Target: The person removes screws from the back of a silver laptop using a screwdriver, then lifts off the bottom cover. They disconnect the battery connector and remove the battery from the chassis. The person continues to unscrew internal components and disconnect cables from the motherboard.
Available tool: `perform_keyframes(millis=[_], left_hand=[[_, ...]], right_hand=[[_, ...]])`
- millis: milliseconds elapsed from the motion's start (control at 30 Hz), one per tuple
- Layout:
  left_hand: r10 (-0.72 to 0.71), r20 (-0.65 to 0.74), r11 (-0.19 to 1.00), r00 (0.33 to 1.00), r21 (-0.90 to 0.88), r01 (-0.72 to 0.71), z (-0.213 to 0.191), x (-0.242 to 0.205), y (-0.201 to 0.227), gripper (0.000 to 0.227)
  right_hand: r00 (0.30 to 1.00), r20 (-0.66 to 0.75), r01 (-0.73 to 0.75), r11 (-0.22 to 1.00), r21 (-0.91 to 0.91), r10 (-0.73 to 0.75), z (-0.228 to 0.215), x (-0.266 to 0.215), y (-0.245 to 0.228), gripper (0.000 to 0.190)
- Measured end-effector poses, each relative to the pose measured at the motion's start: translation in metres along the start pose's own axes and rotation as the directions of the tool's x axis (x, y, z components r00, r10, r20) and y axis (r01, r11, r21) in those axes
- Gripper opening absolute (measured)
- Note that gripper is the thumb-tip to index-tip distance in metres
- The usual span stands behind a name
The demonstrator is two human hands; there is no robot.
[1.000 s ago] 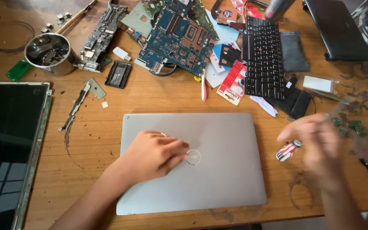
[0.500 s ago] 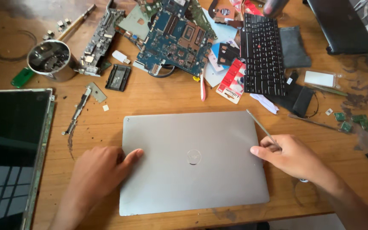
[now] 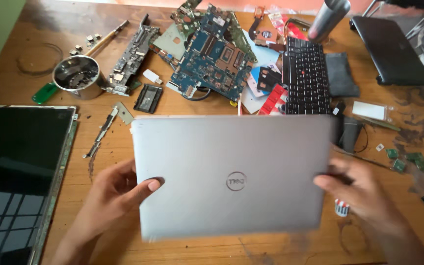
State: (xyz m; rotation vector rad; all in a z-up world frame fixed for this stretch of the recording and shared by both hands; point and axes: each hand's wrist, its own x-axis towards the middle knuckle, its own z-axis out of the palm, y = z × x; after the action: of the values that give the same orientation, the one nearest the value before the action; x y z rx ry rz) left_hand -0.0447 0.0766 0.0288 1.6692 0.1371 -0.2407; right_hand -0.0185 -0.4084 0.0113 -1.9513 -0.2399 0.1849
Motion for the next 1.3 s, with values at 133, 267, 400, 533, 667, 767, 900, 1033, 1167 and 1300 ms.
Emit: perform_keyframes(millis=[133,267,400,533,667,767,900,1033,1167,1300], left_hand=[[0.512,0.137,0.772,0.848,0.359,-0.525,-0.018,-0.007,0.027,0.038],[0.752,0.386,0.277,0.534,0.55,-0.788,-0.028,-0.023,0.051,0.028],[0.726,0.581,-0.152,0.368,0.657,-0.738,-0.029,-0.022,0.043,0.033],[0.59,0.749,-0.308,0.302,0.555,-0.773,-0.028,-0.009,0.021,0.054],[0.468,0.835,-0.415,0.289,0.496,-0.763,-0.024,0.003,-0.001,0.07],[0.376,0.886,-0.543,0.27,0.447,-0.711,-0.02,0.01,-0.015,0.082],[0.362,0.908,-0.552,0.212,0.392,-0.736,-0.012,0.028,-0.005,0.092],[0.103,0.928,-0.543,0.357,0.354,-0.762,0.001,0.032,0.013,0.106],[0.005,0.921,-0.529,0.391,0.334,-0.78,0.015,0.035,0.025,0.106],[0.016,0.915,-0.493,0.402,0.357,-0.794,0.023,0.035,0.031,0.099]], right_hand=[[0.919,-0.093,0.33,0.879,-0.343,-0.382,-0.023,-0.007,-0.028,0.022],[0.57,0.226,0.821,0.549,-0.154,-0.79,-0.041,0.015,-0.052,0.021],[0.499,0.395,0.841,0.323,-0.434,-0.771,-0.034,0.024,-0.057,0.019],[0.375,0.637,0.85,-0.023,-0.526,-0.674,-0.022,0.024,-0.059,0.018],[0.309,0.77,0.836,-0.227,-0.5,-0.559,-0.006,0.032,-0.061,0.03],[0.275,0.817,0.84,-0.287,-0.461,-0.507,0.001,0.033,-0.059,0.042],[0.237,0.842,0.84,-0.334,-0.428,-0.485,0.01,0.037,-0.064,0.047],[0.22,0.873,0.856,-0.343,-0.387,-0.435,0.014,0.046,-0.065,0.048],[0.174,0.864,0.845,-0.38,-0.377,-0.472,0.013,0.057,-0.062,0.046],[0.164,0.871,0.866,-0.354,-0.352,-0.463,0.01,0.061,-0.059,0.047]])
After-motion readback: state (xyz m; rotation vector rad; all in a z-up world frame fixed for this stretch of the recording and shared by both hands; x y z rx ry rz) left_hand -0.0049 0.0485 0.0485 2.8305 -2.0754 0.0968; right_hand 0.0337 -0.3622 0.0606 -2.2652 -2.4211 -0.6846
